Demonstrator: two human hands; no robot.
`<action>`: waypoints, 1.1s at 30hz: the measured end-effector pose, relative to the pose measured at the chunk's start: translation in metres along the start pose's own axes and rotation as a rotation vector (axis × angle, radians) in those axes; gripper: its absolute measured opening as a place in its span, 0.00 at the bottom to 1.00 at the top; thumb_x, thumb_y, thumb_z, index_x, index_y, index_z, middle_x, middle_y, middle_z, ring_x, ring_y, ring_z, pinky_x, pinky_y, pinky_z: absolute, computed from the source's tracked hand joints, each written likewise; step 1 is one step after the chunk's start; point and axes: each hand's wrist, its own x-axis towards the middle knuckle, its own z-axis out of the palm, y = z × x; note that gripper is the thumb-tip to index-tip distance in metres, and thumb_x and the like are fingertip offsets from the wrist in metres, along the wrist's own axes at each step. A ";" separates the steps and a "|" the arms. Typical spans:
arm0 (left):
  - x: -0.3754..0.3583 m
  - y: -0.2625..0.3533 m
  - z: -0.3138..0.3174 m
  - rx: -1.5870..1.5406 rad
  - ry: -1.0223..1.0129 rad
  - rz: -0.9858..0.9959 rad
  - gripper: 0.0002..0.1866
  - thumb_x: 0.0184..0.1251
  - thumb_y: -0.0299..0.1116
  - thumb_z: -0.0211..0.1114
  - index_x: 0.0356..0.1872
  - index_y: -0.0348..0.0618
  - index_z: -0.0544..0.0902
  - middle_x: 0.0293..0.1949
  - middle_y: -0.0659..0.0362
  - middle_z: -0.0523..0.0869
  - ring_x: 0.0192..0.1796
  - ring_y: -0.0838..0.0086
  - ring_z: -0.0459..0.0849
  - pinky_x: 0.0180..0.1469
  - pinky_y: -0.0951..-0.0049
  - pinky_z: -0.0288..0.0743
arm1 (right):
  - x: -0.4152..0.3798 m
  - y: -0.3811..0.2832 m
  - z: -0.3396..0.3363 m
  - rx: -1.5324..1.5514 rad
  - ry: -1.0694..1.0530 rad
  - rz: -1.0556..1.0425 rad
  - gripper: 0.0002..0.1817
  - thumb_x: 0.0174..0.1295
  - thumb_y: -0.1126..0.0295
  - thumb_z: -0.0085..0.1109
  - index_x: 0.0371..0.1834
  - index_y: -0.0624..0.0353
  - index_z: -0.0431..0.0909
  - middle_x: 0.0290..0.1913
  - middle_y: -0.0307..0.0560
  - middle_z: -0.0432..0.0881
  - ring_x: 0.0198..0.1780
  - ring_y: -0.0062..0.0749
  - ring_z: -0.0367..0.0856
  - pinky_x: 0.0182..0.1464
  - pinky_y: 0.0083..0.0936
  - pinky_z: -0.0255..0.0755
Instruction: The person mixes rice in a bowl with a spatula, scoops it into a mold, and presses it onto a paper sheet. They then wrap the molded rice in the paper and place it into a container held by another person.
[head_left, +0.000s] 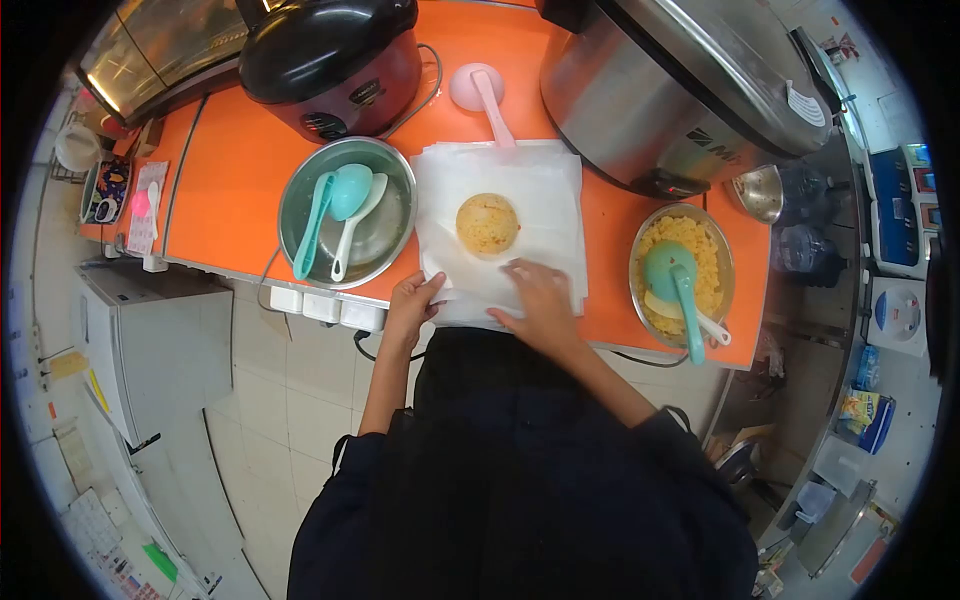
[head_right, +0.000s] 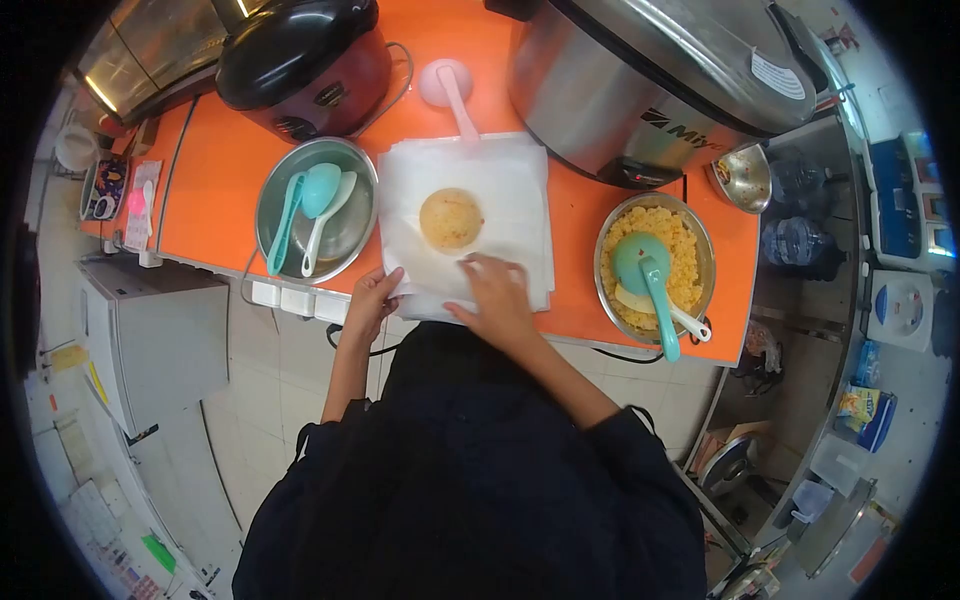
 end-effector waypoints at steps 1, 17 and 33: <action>0.003 0.000 -0.004 0.003 0.004 0.006 0.09 0.57 0.39 0.63 0.31 0.46 0.80 0.20 0.70 0.76 0.20 0.89 0.69 0.21 0.88 0.58 | 0.004 -0.005 0.013 0.026 -0.044 -0.036 0.20 0.46 0.62 0.63 0.42 0.55 0.74 0.44 0.44 0.75 0.49 0.35 0.71 0.50 0.34 0.60; -0.010 -0.036 0.010 1.105 0.290 0.979 0.11 0.53 0.34 0.61 0.33 0.37 0.74 0.41 0.47 0.74 0.46 0.56 0.71 0.48 0.60 0.64 | 0.015 0.020 0.037 0.099 0.172 -0.073 0.16 0.45 0.71 0.61 0.40 0.61 0.74 0.38 0.48 0.76 0.38 0.37 0.74 0.37 0.28 0.66; 0.021 -0.037 0.012 0.004 -0.138 0.564 0.22 0.64 0.39 0.50 0.57 0.41 0.66 0.51 0.50 0.73 0.53 0.58 0.71 0.57 0.61 0.63 | -0.051 0.035 0.064 0.009 -0.103 -0.330 0.15 0.46 0.77 0.49 0.40 0.63 0.74 0.34 0.45 0.72 0.37 0.34 0.72 0.39 0.27 0.66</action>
